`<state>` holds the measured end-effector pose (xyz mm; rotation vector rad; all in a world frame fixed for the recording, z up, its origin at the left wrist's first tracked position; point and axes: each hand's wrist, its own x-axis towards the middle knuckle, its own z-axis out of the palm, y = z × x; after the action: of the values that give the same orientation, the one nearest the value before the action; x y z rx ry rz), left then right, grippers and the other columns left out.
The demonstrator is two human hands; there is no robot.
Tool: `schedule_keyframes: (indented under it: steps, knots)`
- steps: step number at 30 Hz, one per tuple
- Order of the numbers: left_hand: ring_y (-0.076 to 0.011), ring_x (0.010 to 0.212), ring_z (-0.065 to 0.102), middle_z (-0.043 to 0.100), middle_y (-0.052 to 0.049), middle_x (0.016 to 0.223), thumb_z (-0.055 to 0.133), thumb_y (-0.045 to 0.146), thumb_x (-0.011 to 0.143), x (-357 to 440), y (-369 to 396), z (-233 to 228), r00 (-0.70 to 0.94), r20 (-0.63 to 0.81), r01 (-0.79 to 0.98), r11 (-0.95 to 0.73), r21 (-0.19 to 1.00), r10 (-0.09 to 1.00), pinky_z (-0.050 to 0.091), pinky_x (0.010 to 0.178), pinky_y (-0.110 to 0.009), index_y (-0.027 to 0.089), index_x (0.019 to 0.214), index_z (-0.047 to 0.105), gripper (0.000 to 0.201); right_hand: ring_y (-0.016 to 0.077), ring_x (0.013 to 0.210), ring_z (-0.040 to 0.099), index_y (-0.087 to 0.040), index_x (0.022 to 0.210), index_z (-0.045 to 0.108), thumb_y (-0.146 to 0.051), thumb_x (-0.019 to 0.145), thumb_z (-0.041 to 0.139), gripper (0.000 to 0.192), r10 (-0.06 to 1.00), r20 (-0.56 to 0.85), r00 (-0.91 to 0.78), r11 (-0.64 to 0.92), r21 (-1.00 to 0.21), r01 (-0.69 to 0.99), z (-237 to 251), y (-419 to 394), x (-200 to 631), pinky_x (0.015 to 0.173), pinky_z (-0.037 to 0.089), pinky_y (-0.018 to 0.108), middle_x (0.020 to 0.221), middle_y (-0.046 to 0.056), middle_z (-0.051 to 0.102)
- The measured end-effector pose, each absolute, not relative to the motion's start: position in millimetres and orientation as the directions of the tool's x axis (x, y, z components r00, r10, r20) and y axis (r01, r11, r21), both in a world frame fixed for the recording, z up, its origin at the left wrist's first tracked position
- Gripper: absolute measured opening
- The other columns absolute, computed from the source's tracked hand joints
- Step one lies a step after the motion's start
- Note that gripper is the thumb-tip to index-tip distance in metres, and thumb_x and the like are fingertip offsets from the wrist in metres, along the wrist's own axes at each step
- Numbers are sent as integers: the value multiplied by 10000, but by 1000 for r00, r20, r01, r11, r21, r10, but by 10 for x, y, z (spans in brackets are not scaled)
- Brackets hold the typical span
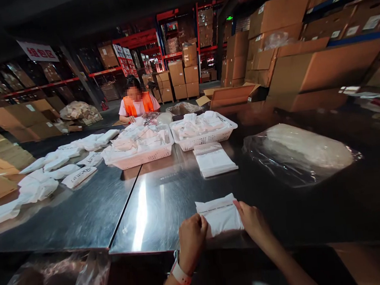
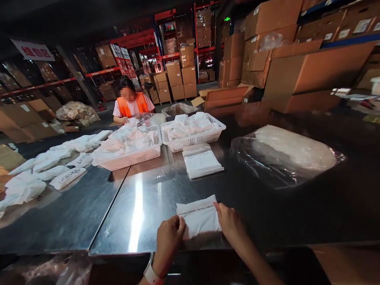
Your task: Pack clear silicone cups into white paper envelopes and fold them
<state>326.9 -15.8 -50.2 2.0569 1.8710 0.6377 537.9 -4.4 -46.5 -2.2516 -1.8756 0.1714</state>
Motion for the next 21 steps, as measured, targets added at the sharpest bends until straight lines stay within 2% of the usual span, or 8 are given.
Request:
schedule_keyframes:
  steps: [3,5,8,10,12,15,17,21]
  knots:
    - [-194,657,572,611,-38,694,477,206,921,3301,-203,-205,112,351,913,-236,332,930,344,579,-295,194,751,568,193,233,739,696,-180,849,676,-304,1015,383,359,981,-1,195,-191,-201,961,-417,-44,5360,556,373,255,749,108,702]
    - [-193,747,580,624,-38,781,432,136,928,3384,-180,-35,385,437,840,-505,198,812,418,689,-308,194,814,581,196,235,747,700,-180,878,681,-313,1017,371,366,980,-20,200,-201,-183,962,-398,-48,5342,558,393,252,773,114,708]
    - [-202,977,591,664,-55,999,440,216,963,3544,-49,57,792,330,516,-852,86,513,436,927,-347,183,997,614,179,238,780,706,-190,931,688,-320,1020,357,367,979,-36,200,-203,-160,966,-376,-52,5320,579,426,252,812,117,718]
    - [-244,1174,528,612,-105,1236,508,413,949,3609,58,0,876,242,410,-908,84,418,381,1051,-397,143,1204,568,376,237,783,708,-210,931,691,-340,1016,370,357,979,-44,199,-203,-151,967,-361,-57,5324,587,444,253,809,103,721]
    - [-283,1311,423,484,-140,1413,538,546,904,3611,135,-99,891,180,405,-909,103,417,304,1126,-450,120,1365,455,633,247,777,708,-218,926,686,-382,1008,393,346,977,-36,212,-215,-126,969,-348,-74,5356,593,467,266,793,95,717]
    - [-269,1392,326,374,-120,1504,523,510,914,3536,178,-209,898,119,405,-901,156,424,212,1175,-467,163,1450,356,660,265,736,705,-169,1039,658,-316,991,438,268,959,52,278,-278,-10,961,-336,-129,5439,586,500,304,765,106,702]
    - [-256,1411,297,342,-114,1524,531,477,907,3481,180,-231,903,99,395,-898,193,418,184,1185,-466,175,1465,328,666,255,759,702,-147,1153,620,-217,979,425,270,942,212,261,-269,11,963,-347,-170,5474,601,526,324,854,120,705]
    - [-246,1439,234,297,-111,1545,554,431,875,3435,184,-228,916,109,351,-902,253,387,118,1201,-471,183,1476,307,696,226,1098,627,-150,1233,606,-213,987,347,363,858,499,-123,210,-121,970,-494,-188,5397,896,543,355,1175,133,659]
